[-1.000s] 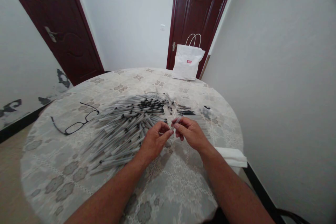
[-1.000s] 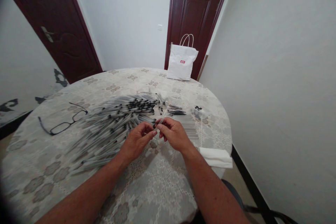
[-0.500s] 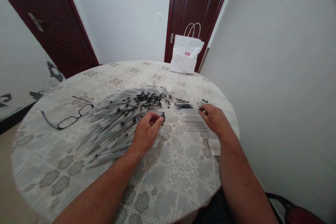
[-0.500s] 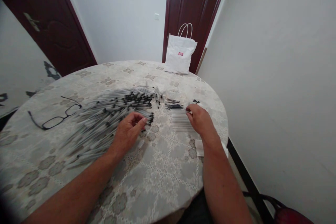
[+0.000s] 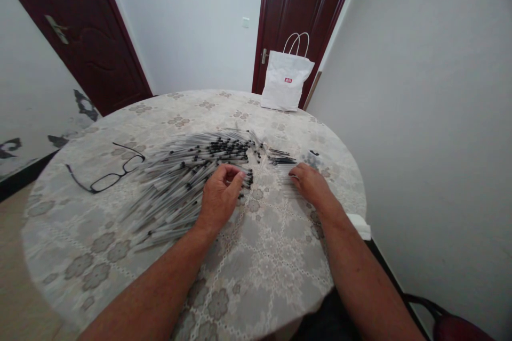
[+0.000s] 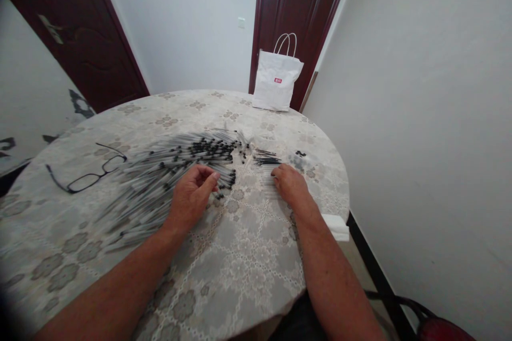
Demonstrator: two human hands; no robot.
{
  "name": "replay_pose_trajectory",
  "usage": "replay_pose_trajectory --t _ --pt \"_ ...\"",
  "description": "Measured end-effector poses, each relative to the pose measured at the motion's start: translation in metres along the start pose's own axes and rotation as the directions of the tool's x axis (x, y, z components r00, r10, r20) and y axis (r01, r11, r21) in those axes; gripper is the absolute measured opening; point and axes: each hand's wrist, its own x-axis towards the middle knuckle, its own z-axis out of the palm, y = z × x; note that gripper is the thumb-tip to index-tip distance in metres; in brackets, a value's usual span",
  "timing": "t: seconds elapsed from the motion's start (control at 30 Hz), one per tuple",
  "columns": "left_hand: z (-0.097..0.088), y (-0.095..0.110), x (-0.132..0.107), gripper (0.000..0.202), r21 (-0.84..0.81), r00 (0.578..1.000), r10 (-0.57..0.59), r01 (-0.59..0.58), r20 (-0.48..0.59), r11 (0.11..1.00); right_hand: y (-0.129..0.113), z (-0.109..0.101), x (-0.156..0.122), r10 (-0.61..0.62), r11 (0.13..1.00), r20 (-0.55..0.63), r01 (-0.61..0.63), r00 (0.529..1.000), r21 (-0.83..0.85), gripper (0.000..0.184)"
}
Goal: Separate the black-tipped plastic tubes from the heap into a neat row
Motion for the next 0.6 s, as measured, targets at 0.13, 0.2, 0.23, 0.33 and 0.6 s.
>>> replay_pose_trajectory --t 0.13,0.2,0.23,0.33,0.6 --pt "-0.001 -0.001 0.002 0.020 -0.012 0.999 0.016 -0.016 -0.033 1.000 0.000 0.003 0.001 -0.004 1.000 -0.001 0.004 1.000 -0.006 0.022" --pt "-0.002 -0.002 0.003 0.019 -0.038 0.998 0.024 -0.026 -0.050 0.999 0.001 0.004 0.001 0.004 1.000 -0.014 -0.004 1.000 0.000 0.024" --pt "-0.002 -0.002 0.004 0.019 -0.058 0.998 0.022 -0.025 -0.062 0.998 0.000 0.003 0.001 0.007 1.000 -0.021 -0.007 1.000 0.003 0.024" --pt "-0.003 -0.002 0.007 0.020 -0.150 0.994 -0.014 -0.002 -0.111 0.989 -0.009 -0.002 -0.001 -0.019 0.999 -0.046 0.021 0.999 0.027 0.026" --pt "-0.007 -0.007 0.017 0.022 -0.416 0.961 -0.154 0.046 -0.229 0.908 -0.086 -0.010 -0.018 -0.319 0.938 -0.003 0.316 0.948 0.141 0.039"
